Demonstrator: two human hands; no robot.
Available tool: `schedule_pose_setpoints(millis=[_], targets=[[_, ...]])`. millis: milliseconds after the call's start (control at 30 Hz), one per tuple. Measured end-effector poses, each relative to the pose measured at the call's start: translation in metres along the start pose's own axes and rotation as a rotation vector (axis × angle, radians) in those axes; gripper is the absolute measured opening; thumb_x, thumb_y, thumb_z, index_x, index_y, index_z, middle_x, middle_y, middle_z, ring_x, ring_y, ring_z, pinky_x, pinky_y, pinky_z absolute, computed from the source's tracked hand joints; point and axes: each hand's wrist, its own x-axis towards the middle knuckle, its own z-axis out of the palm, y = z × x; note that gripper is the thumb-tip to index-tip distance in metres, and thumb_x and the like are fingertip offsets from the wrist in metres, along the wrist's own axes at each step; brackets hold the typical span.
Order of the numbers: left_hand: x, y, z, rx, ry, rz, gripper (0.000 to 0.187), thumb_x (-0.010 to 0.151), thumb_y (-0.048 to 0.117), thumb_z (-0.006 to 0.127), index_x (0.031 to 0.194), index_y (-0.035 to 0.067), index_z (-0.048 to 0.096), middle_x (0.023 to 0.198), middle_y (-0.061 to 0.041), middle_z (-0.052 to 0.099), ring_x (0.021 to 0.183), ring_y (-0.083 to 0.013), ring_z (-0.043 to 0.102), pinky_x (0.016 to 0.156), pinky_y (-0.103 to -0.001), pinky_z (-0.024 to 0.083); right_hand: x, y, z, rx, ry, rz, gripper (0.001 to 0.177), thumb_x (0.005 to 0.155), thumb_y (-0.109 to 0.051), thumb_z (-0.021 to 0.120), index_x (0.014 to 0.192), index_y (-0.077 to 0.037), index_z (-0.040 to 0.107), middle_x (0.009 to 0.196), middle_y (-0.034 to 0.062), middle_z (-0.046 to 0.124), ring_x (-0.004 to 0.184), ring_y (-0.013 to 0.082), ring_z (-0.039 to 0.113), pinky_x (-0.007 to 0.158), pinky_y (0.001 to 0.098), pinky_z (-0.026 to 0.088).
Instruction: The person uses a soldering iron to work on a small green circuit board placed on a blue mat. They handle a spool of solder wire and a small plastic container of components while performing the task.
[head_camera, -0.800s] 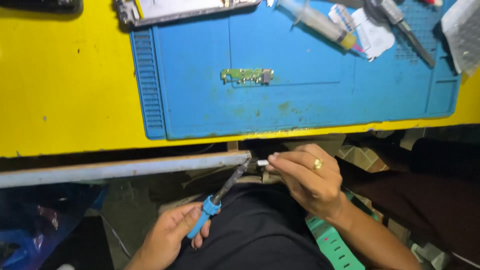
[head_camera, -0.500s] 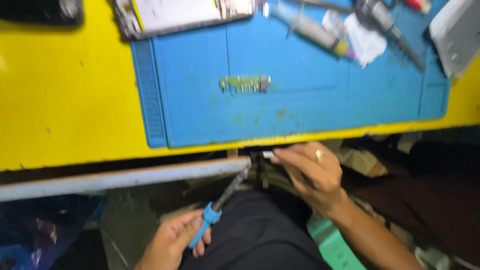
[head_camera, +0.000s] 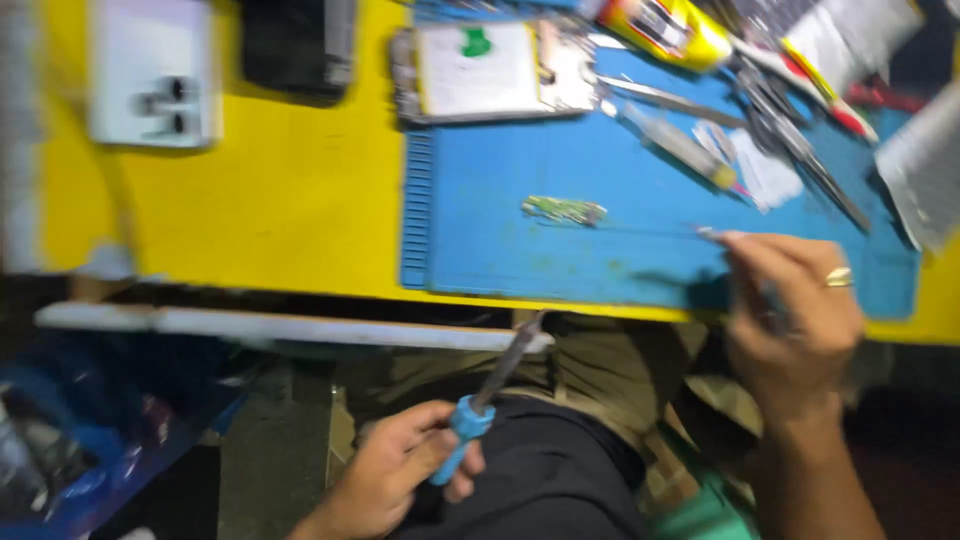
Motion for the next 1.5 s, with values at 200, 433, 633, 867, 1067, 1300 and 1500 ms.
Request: schedule_pose_setpoints(millis=[200,433,633,867,1067,1300,1500], targets=[[0.016,0.022,0.055,-0.609,-0.260,0.140,0.030,0.107,0.011,0.055,0.128,-0.011,0.055,0.104,-0.032,0.069,0.093,-0.0404,0.072,0.091,-0.048,0.063,0.031,0.063,0.013,-0.194,0.035,-0.163,0.024,0.112,0.027,0.083,0.129,0.010,0.085,0.124,0.0253,0.079,0.112,0.0417,0.070,0.107,0.0490,0.051],[0.043,0.066,0.088,-0.621,-0.241,0.166,0.030,0.102,0.021,0.055,0.124,-0.001,0.057,0.122,-0.035,0.068,0.111,-0.0459,0.070,0.104,-0.047,0.055,0.001,-0.016,0.022,0.190,-0.070,-0.265,0.043,0.088,-0.005,0.084,0.125,0.000,0.063,0.121,0.0182,0.068,0.102,0.0292,0.068,0.092,0.0385,0.055],[0.063,0.090,0.111,-0.173,-0.177,0.244,0.038,0.098,0.023,0.060,0.129,0.001,0.058,0.123,-0.012,0.069,0.119,-0.0255,0.073,0.082,-0.024,0.058,-0.017,-0.033,0.049,0.595,-0.126,-0.249,0.120,0.083,-0.037,0.093,0.168,-0.028,0.010,0.150,0.0309,0.042,0.133,0.0431,0.061,0.108,0.0511,0.055],[0.094,0.123,0.126,0.148,-0.312,0.090,0.030,0.095,0.024,0.066,0.116,0.003,0.069,0.105,-0.008,0.076,0.095,-0.0128,0.071,0.077,-0.025,0.060,-0.003,-0.028,0.041,0.464,0.037,-0.206,0.051,0.111,-0.035,0.056,0.148,-0.003,0.043,0.137,0.0257,0.055,0.120,0.0376,0.066,0.104,0.0508,0.058],[0.159,0.185,0.120,1.514,-0.376,1.046,0.009,0.096,0.018,0.061,0.094,0.013,0.068,0.086,-0.006,0.069,0.075,-0.0267,0.062,0.067,-0.041,0.046,-0.034,-0.018,0.043,0.468,0.255,0.080,0.039,0.109,-0.017,0.050,0.145,-0.006,0.045,0.137,0.0300,0.050,0.121,0.0451,0.071,0.107,0.0518,0.063],[0.244,0.206,0.133,1.894,-0.012,1.749,0.017,0.082,0.011,0.068,0.069,0.020,0.061,0.079,-0.001,0.056,0.081,-0.0248,0.053,0.068,-0.039,0.040,-0.032,-0.015,0.060,0.258,0.632,0.107,0.017,0.104,-0.012,0.049,0.118,-0.004,0.047,0.104,0.0257,0.047,0.068,0.0392,0.070,0.063,0.0430,0.061],[0.231,0.208,0.115,1.977,0.029,1.689,0.013,0.079,0.010,0.065,0.074,0.018,0.057,0.071,-0.003,0.061,0.076,-0.0237,0.051,0.072,-0.036,0.037,-0.045,-0.006,0.075,0.382,0.640,0.066,0.022,0.108,-0.014,0.046,0.124,-0.001,0.051,0.113,0.0325,0.054,0.086,0.0473,0.067,0.077,0.0568,0.068]])
